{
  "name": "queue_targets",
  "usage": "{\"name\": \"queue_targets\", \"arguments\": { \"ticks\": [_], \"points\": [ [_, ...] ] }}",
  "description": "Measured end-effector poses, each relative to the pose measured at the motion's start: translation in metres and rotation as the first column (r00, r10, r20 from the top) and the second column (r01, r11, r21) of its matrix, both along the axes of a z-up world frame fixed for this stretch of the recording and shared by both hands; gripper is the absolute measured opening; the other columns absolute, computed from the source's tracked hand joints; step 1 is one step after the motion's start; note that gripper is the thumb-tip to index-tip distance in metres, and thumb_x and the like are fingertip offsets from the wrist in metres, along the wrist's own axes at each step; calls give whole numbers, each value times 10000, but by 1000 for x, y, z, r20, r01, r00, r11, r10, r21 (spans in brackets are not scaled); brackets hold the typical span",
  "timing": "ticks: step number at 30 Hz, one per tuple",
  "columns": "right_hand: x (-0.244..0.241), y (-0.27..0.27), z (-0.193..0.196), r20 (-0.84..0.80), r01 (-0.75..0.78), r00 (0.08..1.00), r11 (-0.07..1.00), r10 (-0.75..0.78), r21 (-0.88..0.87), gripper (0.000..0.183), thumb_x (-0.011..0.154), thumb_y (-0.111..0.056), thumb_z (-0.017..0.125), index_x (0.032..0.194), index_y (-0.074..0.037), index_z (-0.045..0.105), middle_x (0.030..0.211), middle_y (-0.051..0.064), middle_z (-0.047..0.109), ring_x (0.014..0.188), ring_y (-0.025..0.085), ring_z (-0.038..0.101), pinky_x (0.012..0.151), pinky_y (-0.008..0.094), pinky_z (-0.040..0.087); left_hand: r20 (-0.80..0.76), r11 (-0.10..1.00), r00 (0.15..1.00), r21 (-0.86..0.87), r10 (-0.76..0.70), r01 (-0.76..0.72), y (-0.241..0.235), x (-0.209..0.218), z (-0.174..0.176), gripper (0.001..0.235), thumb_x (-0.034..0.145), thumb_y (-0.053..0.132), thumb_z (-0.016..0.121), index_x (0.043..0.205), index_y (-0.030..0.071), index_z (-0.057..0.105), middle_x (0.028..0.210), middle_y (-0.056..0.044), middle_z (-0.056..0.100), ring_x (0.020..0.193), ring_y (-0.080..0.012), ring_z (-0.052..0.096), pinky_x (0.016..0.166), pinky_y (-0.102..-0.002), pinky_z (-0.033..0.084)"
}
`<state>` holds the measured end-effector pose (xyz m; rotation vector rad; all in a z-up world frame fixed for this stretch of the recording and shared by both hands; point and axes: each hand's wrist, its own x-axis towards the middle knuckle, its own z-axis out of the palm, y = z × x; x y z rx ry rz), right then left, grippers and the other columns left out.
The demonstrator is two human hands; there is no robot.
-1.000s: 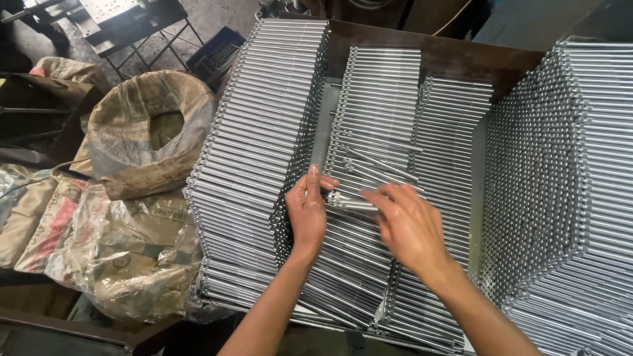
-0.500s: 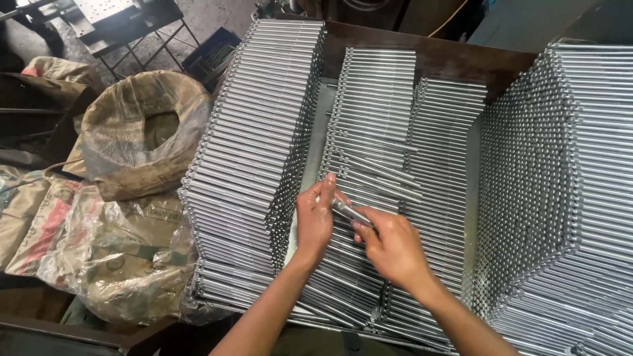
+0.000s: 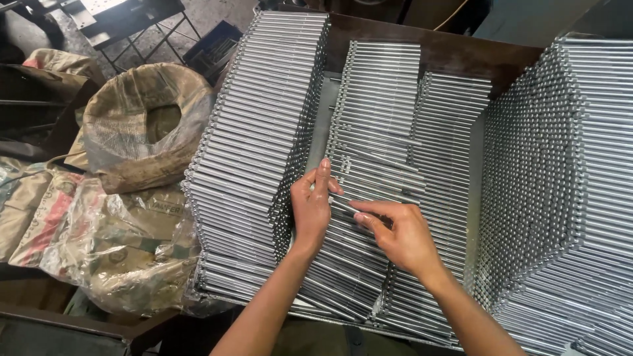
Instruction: A person is manually assembling metal components by picking up small metal rods and inserting them into a grid-like metal rack.
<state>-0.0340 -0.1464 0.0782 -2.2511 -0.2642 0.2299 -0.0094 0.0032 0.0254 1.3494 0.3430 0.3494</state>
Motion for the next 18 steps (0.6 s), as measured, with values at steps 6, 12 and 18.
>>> {"name": "queue_targets", "arguments": {
  "ticks": [6,12,18],
  "points": [
    [-2,0,-27,241,11,970,990,23,-142,209,901,-266,667,1042,-304,818,881,-34,819,848,277,754,692,424,586,-37,997,997,30,-66,67,0,-3,8,520,1046,333,574,595,75,595,628,-77,720,642,-149,550,708,-284,440],
    [1,4,-30,308,-13,950,993,49,-120,192,921,-267,670,1032,-253,826,884,-22,821,835,265,763,701,398,597,-47,998,998,34,-46,47,-3,-3,1,571,1063,370,527,573,84,588,640,-78,741,651,-162,624,749,-294,466],
    [33,-34,-65,439,122,891,874,112,-471,345,977,-383,615,1311,-374,702,1542,111,541,1460,382,424,1155,694,229,82,992,996,122,23,-33,8,3,11,537,1085,357,471,640,94,616,739,-75,779,665,-156,668,740,-296,508]
  ]
}}
